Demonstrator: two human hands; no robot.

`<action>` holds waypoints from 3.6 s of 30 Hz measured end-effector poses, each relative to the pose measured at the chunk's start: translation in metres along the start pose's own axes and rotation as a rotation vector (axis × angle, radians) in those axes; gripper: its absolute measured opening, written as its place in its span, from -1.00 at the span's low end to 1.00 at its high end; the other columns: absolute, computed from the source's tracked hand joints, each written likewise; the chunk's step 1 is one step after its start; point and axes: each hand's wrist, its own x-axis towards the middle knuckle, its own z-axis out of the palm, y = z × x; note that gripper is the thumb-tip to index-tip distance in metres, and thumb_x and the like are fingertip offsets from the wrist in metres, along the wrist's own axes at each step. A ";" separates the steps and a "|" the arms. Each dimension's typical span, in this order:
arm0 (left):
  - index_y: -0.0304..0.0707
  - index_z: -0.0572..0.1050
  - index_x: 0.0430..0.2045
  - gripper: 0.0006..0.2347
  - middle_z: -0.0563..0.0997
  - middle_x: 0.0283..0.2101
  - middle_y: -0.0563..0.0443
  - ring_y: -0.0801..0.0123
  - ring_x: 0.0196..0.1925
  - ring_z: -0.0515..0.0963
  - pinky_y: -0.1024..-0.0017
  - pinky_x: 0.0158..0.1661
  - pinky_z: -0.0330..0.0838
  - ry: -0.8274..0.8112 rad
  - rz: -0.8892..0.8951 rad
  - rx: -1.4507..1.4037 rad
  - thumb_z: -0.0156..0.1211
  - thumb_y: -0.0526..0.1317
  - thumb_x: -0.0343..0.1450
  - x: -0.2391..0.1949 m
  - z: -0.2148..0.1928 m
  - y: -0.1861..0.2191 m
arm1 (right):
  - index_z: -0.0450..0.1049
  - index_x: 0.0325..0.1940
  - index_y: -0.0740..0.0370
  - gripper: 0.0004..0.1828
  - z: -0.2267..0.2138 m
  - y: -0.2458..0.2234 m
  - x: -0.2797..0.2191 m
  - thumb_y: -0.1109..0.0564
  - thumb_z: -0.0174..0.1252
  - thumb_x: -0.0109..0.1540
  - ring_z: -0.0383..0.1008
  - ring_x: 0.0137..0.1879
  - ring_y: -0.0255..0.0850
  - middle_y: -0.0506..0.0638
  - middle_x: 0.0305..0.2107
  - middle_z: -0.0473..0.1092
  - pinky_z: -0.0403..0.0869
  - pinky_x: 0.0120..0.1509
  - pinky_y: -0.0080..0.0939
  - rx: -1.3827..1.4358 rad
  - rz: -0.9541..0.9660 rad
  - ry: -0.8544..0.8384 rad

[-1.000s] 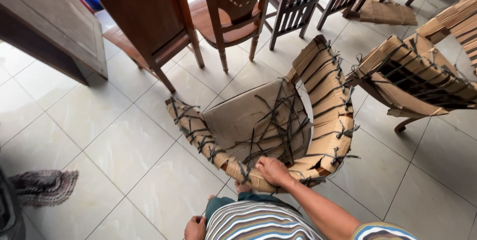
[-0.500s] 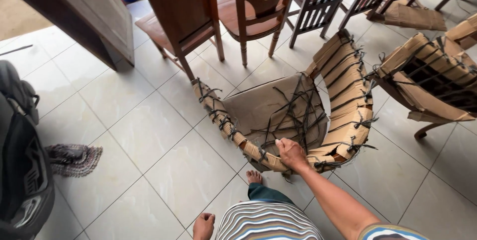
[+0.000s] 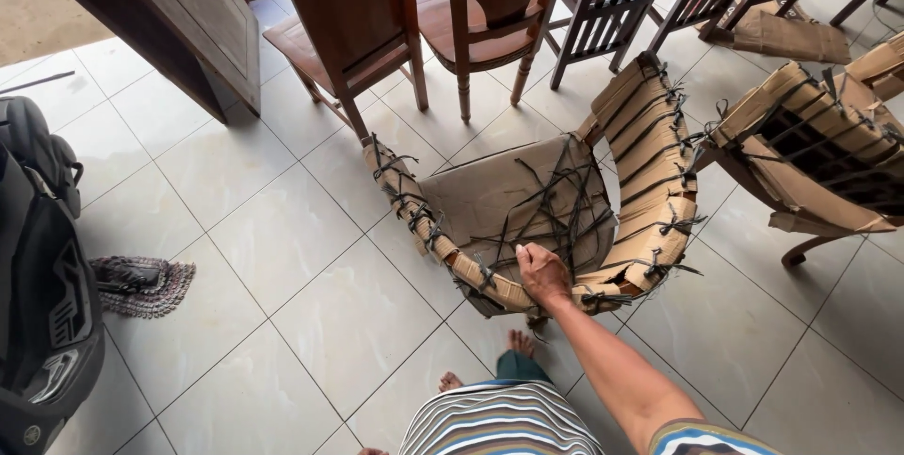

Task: The person repairs a chair by tying black straps around its cardboard-covered frame. They pull the straps tight and knot them to secure the cardboard in place, working on different sections of the chair's structure.

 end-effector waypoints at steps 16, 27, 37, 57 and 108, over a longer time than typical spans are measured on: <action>-0.37 0.33 0.27 -0.37 0.52 0.22 -0.16 0.19 0.31 0.46 0.28 0.27 0.26 0.173 0.399 -0.588 0.13 0.12 0.40 -0.219 0.005 0.327 | 0.54 -0.24 0.10 -0.67 0.014 0.041 0.021 -0.16 0.03 0.29 0.53 -0.18 -0.07 0.00 -0.31 0.55 0.41 -0.13 -0.03 0.392 -0.222 0.030; -0.33 0.08 0.20 -0.34 0.42 0.22 -0.52 -0.34 0.23 0.44 -0.07 0.20 0.32 0.347 0.210 -0.541 0.30 -0.06 0.29 -0.236 0.072 0.413 | 0.54 -0.03 0.10 -0.73 -0.077 0.074 0.010 -0.02 0.04 0.34 0.54 -0.04 -0.03 0.07 -0.22 0.52 0.47 0.03 -0.06 0.515 -0.288 -0.235; -0.31 0.05 0.32 -0.31 0.38 0.23 -0.57 -0.40 0.32 0.37 -0.14 0.28 0.26 0.496 0.264 -0.568 0.16 -0.23 0.25 -0.226 0.092 0.413 | 0.49 0.12 0.17 -0.68 -0.081 0.111 0.017 0.06 0.11 0.31 0.58 -0.10 0.17 0.23 -0.30 0.53 0.53 -0.01 0.13 0.486 -0.287 -0.185; -0.34 0.05 0.38 -0.21 0.25 0.26 -0.47 -0.31 0.42 0.24 -0.04 0.40 0.14 0.675 0.186 -0.672 0.29 -0.42 0.19 -0.206 0.114 0.422 | 0.41 0.25 -0.05 -0.53 -0.086 0.084 0.053 -0.14 -0.03 0.29 0.50 0.22 0.13 0.12 0.01 0.53 0.43 0.32 0.20 -0.104 -0.191 -0.678; -0.04 0.33 0.07 -0.51 0.63 -0.04 -0.19 -0.14 0.09 0.62 -0.05 0.08 0.50 0.950 -0.169 -0.441 0.23 -0.17 0.22 -0.224 0.114 0.463 | 0.59 0.09 -0.05 -0.67 -0.061 0.132 0.408 -0.13 0.10 0.34 0.59 -0.05 -0.18 -0.04 -0.19 0.58 0.54 -0.04 -0.23 -0.034 -0.292 -0.847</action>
